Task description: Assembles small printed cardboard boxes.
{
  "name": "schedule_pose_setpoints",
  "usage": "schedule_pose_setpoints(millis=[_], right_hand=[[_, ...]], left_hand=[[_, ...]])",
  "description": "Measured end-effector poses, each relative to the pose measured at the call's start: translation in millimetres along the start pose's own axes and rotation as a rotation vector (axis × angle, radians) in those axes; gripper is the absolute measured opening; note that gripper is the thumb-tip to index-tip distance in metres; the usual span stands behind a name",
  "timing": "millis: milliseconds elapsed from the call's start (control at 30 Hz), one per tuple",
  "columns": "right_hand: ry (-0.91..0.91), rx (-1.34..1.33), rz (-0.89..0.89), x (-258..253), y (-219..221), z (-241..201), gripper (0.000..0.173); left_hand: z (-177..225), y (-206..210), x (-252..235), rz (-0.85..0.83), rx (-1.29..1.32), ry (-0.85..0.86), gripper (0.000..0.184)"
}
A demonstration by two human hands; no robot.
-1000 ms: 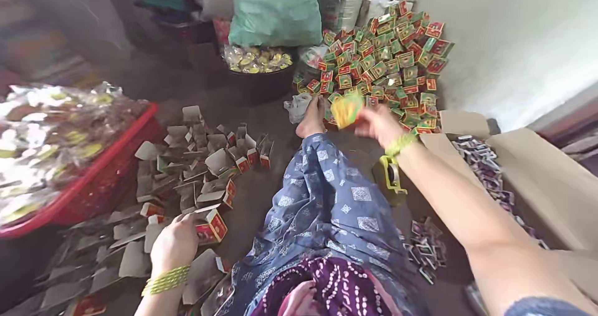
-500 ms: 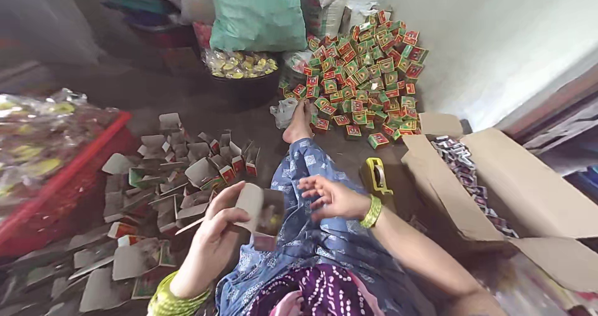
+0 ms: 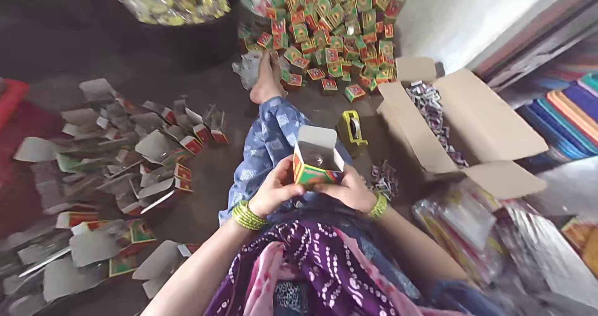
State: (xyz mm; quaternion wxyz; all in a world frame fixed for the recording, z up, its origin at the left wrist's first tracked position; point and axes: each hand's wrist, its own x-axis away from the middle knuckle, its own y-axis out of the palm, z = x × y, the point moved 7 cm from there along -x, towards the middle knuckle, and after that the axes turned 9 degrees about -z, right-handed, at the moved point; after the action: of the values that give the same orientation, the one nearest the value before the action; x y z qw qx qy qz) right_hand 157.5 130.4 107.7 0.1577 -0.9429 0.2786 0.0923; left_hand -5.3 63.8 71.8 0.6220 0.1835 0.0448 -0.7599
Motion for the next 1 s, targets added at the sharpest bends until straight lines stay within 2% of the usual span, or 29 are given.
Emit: schedule_pose_setpoints(millis=[67,267,367,400,467,533,567,633,733,800,867,1000], right_hand=[[0.022,0.133,-0.018,3.7,3.6,7.5,0.057],[0.067,0.379,-0.125,13.8,8.3,33.3,0.069],[0.141,0.352,-0.142,15.7,-9.7,39.4,0.071],[0.151,0.314,-0.102,16.2,-23.9,41.2,0.068],[0.232,0.375,0.057,22.5,-65.1,54.8,0.048],[0.427,0.619,0.187,37.7,-109.2,79.3,0.036],[0.562,0.753,0.187,47.6,-126.0,93.5,0.033],[0.842,0.909,0.078,66.5,-143.9,126.1,0.023],[1.083,0.92,-0.161,90.4,-143.5,174.3,0.036],[1.074,0.956,-0.259,95.4,-134.1,191.5,0.045],[1.005,1.015,-0.313,95.5,-126.9,199.7,0.046],[1.009,1.051,-0.369,97.8,-135.5,217.8,0.036]], left_hand=[[-13.2,4.6,1.1,0.025,-0.153,-0.03,0.093],[-25.6,2.0,9.8,0.025,-0.366,0.071,0.07],[-34.1,-0.8,12.0,0.009,-0.407,0.034,0.069],[-37.7,-2.2,12.4,0.002,-0.395,0.011,0.07],[-46.9,-4.6,13.2,-0.02,-0.333,-0.048,0.071],[-54.9,-5.3,13.2,-0.034,-0.265,-0.094,0.071],[-57.7,-5.3,13.1,-0.039,-0.246,-0.109,0.072],[-59.9,-5.0,12.2,-0.039,-0.234,-0.112,0.077],[-59.1,-4.7,10.6,0.018,-0.227,-0.086,0.084],[-57.5,-5.4,11.7,0.054,-0.26,-0.097,0.08],[-52.3,-4.0,12.5,0.05,-0.278,-0.081,0.073],[-43.3,-5.1,14.4,0.068,-0.352,-0.058,0.065]])
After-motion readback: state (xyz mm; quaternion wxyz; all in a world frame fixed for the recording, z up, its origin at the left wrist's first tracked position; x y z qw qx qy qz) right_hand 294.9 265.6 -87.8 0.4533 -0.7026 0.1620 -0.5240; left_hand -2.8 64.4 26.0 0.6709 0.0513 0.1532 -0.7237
